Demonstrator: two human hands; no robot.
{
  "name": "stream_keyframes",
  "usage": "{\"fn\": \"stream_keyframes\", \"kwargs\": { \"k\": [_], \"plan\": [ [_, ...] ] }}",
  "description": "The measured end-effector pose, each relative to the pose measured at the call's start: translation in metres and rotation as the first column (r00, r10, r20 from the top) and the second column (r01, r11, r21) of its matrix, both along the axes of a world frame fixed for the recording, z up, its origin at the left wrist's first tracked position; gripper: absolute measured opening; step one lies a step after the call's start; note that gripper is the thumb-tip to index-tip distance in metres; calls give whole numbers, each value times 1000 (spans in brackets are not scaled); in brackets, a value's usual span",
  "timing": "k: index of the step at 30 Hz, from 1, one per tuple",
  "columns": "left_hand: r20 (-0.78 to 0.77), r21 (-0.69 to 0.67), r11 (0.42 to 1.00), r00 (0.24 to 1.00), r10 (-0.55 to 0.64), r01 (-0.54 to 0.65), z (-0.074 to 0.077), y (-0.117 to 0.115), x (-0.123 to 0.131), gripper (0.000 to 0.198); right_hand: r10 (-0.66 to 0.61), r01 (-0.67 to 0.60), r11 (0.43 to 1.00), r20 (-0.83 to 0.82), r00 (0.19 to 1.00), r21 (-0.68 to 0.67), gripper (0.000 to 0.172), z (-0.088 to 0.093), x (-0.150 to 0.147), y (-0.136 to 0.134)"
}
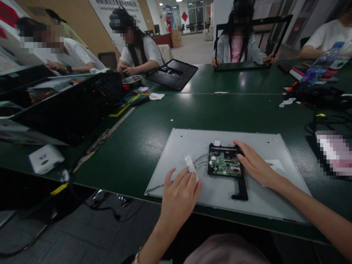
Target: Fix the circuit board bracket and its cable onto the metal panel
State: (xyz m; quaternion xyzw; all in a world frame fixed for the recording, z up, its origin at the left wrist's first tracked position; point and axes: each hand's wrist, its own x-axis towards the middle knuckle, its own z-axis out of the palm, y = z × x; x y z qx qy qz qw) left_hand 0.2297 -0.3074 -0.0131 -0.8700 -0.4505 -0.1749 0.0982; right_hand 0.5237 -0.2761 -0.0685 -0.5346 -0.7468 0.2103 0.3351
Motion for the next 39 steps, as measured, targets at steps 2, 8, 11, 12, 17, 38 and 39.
{"fn": "stream_keyframes", "kwargs": {
  "k": [2,8,11,12,17,38,39],
  "plan": [
    [47,-7,1000,999,12,-12,1,4,-2,17,3,-3,1000,-2,1000,-4,52,0,0,-1],
    [129,-37,991,983,129,-125,-4,22,-3,21,1,-1,1000,0,1000,-10,53,0,0,-1],
    [126,-121,985,982,141,-126,-8,25,1,18,4,-4,1000,3,1000,-1,53,0,1,-1],
    [125,-148,981,981,145,-126,-9,25,2,18,6,-6,1000,5,1000,2,53,0,1,-1],
    [113,-247,956,976,189,-156,-14,22,3,21,8,-8,1000,21,1000,-2,52,-1,0,-1],
    [251,-356,933,955,159,-61,-22,23,-8,40,1,-1,1000,3,1000,-20,53,3,-2,-2],
    [269,-367,929,950,157,-49,-22,24,-9,40,2,-2,1000,-11,1000,-22,53,2,-2,-2]
  ]
}}
